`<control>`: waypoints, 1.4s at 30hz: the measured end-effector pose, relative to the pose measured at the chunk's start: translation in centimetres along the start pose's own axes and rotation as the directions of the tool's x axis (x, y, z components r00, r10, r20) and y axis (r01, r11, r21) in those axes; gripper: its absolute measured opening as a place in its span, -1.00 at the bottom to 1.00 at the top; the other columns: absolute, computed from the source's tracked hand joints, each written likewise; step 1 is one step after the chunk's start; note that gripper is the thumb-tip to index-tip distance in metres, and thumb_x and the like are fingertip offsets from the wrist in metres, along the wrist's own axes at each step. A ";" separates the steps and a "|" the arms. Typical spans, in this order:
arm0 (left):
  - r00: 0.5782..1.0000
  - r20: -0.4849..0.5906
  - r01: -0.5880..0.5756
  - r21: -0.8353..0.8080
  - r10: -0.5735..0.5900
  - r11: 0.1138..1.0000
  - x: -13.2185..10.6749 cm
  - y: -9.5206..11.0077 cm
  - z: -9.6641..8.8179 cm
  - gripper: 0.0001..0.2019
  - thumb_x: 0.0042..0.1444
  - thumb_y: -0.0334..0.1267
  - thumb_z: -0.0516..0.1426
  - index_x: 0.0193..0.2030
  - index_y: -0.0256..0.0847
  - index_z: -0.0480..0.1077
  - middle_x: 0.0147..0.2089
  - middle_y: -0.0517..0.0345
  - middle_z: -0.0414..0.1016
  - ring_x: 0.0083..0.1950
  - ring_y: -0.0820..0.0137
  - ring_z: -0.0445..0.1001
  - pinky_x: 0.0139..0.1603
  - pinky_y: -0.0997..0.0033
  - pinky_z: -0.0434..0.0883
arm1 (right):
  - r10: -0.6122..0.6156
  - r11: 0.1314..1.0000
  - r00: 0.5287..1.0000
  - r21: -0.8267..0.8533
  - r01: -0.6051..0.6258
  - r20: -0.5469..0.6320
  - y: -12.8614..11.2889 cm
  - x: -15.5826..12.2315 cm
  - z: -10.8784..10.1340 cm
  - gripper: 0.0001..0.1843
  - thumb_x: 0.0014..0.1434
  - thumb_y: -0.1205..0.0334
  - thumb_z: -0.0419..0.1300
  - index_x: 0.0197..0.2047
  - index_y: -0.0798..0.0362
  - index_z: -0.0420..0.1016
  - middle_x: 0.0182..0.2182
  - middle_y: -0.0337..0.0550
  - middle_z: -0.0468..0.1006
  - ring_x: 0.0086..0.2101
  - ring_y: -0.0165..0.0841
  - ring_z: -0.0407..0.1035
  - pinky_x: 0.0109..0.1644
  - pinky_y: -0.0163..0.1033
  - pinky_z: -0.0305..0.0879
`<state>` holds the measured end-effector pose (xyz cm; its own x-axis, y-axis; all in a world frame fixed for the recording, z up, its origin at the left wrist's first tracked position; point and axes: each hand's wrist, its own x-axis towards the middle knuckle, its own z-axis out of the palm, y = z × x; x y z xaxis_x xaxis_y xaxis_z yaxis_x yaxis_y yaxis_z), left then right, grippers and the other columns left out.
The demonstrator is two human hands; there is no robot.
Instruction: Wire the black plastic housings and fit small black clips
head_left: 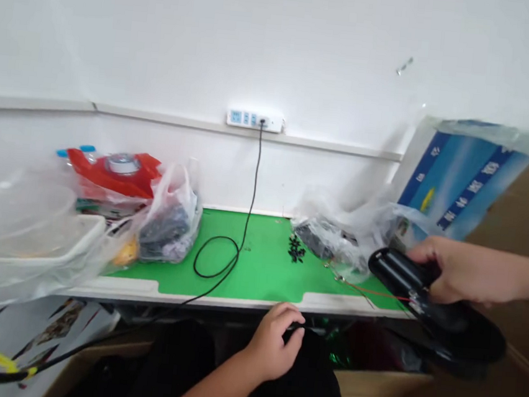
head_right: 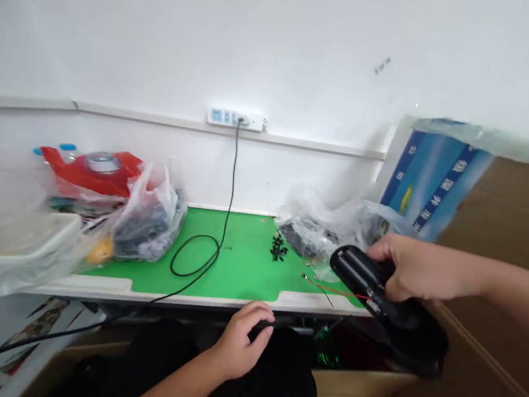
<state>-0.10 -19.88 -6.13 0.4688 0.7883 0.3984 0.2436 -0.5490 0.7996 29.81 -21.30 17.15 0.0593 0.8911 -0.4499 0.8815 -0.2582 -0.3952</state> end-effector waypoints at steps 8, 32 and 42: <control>0.987 0.058 0.115 0.385 -0.148 0.916 8.7 -4.6 -9.2 -0.62 0.06 -0.11 0.03 0.02 -0.12 0.33 0.02 -0.02 0.38 0.08 0.26 0.34 0.19 0.17 0.30 | -0.337 0.913 0.941 -0.241 0.330 0.013 -15.4 10.2 -3.5 -0.74 -0.21 0.40 0.19 -0.34 0.18 0.52 -0.70 -0.32 0.38 -0.74 -0.58 0.17 -0.60 -0.46 0.06; 0.778 -0.397 0.612 0.656 -0.487 0.442 10.3 -10.6 -14.1 -0.43 0.03 0.02 -0.09 0.12 -0.27 0.25 0.33 -0.25 0.00 0.39 -0.04 -0.12 0.30 -0.25 0.01 | -0.843 0.523 0.455 -0.639 0.564 -0.288 -22.4 26.3 7.7 -0.38 0.00 0.12 0.23 0.14 0.09 0.30 0.22 0.20 0.05 0.18 0.00 0.04 0.15 0.06 0.12; 0.813 -0.315 0.478 0.841 -0.489 0.254 12.9 -10.1 -12.9 -0.36 0.10 0.08 -0.19 0.13 -0.40 0.21 0.21 -0.40 0.13 0.29 -0.17 0.04 0.11 -0.35 0.20 | 0.252 0.950 0.024 0.252 0.183 -0.967 16.1 10.6 25.5 -0.72 0.06 0.08 0.15 -0.21 0.10 0.42 -0.33 0.00 0.47 -0.31 -0.24 0.40 -0.19 -0.11 0.34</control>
<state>-7.50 -0.61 -3.25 -0.0053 0.9972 0.0741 0.9999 0.0041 0.0161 32.73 -25.55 -14.36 0.6766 0.3175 0.6644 0.7305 -0.1762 -0.6597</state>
